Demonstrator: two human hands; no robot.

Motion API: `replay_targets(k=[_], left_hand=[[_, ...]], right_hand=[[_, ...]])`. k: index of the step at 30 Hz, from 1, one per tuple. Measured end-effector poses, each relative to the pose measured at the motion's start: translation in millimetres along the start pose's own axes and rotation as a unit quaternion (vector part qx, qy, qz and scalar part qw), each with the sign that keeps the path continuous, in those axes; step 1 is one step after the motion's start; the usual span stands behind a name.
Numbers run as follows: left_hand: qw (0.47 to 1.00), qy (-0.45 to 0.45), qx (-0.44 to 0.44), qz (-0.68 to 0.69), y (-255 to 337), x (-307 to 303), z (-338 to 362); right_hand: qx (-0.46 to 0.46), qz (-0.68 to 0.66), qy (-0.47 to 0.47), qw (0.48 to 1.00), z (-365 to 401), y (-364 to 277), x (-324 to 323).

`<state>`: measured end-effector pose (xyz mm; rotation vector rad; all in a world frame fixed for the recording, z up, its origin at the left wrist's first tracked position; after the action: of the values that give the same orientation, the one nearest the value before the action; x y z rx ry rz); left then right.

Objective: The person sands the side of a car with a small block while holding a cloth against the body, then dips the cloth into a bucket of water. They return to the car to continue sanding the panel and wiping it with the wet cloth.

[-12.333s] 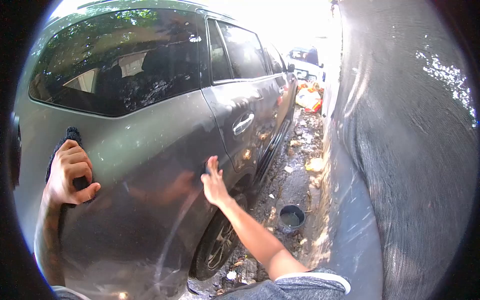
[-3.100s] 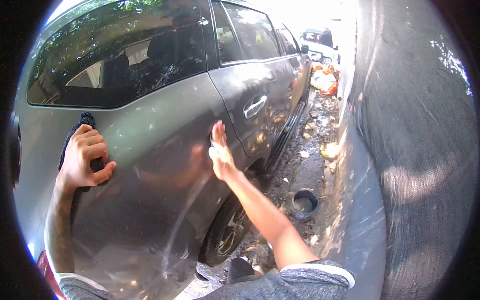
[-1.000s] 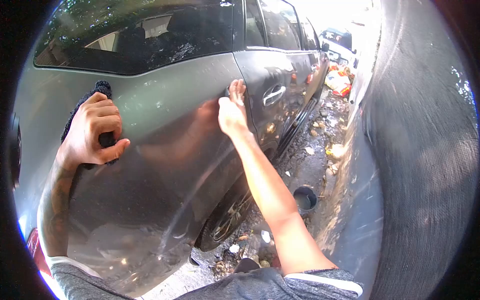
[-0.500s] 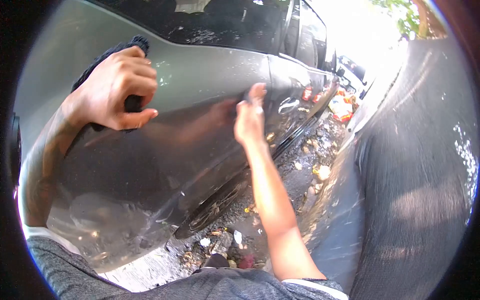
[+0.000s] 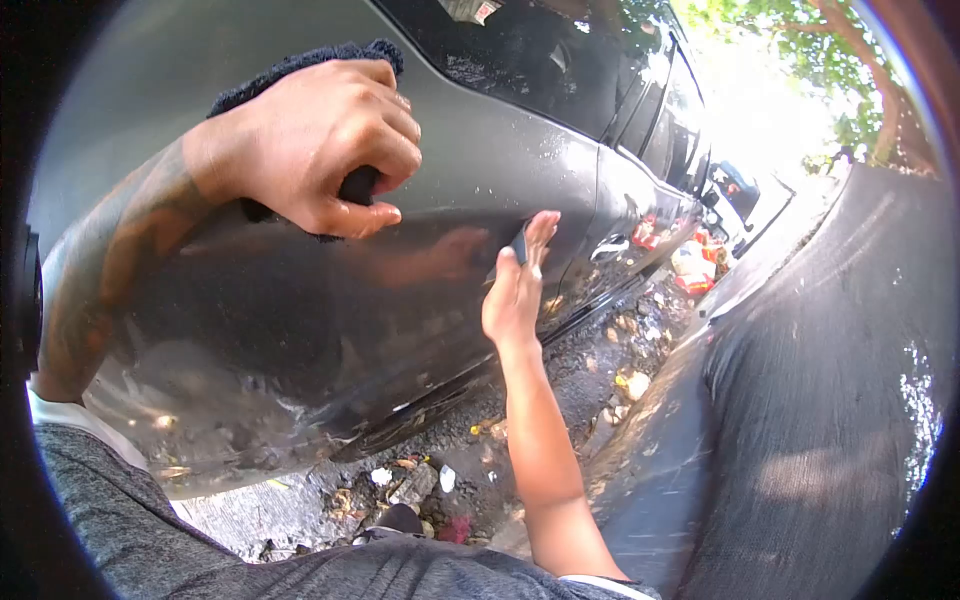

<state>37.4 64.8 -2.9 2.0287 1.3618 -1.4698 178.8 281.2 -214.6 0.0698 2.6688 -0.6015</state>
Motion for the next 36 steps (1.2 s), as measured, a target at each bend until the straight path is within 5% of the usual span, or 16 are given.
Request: replay_targets(k=[1,3,9,12,14,15,17,19,22,25,27,31,36], left_hand=[[1.000,-0.005,-0.002,0.003,1,1,0],[1.000,-0.016,-0.009,-0.014,2,1,-2],[0.999,-0.019,-0.028,-0.005,-1,3,1],[0.999,-0.027,-0.032,-0.026,2,2,0],[1.000,-0.018,-0.016,-0.012,0,6,1],[1.000,-0.006,-0.001,-0.003,-2,5,2],[1.000,-0.004,-0.009,-0.009,-4,2,3],[1.000,-0.010,-0.008,0.002,1,7,2],[0.999,-0.024,-0.026,-0.019,0,2,0],[0.999,-0.041,-0.026,-0.008,0,3,0],[0.998,-0.042,-0.035,-0.009,1,3,1],[0.999,-0.027,-0.034,-0.006,0,3,1],[0.999,-0.018,-0.029,-0.013,-2,2,5]], right_hand=[[0.005,0.001,-0.004,1.000,-11,10,-6],[0.172,0.011,-0.034,0.984,-45,40,-18],[0.052,-0.017,-0.036,0.998,-19,3,-12],[0.261,0.002,-0.072,0.963,-60,63,-32],[0.241,-0.151,-0.052,0.957,-61,80,-20],[0.133,-0.019,-0.034,0.990,-52,63,-11],[0.029,-0.006,-0.049,0.998,-17,4,-9],[0.111,-0.025,0.009,0.993,-31,24,-6],[0.271,-0.241,-0.007,0.932,-54,47,-16],[0.065,-0.007,-0.057,0.996,-7,-8,-4],[0.059,0.032,-0.041,0.997,-5,-12,1],[0.222,0.058,-0.018,0.973,-53,34,-15],[0.018,0.018,-0.017,1.000,3,-6,13]])
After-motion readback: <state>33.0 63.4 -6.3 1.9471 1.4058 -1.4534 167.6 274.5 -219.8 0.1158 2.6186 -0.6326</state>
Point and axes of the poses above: each hand's wrist, its own z-axis away from the middle knuckle, its own x-axis out of the palm, y = z × x, the point moved 3 cm from there along -z, towards the middle knuckle, and after that the axes turned 7 degrees about z, right-handed, at the moved point
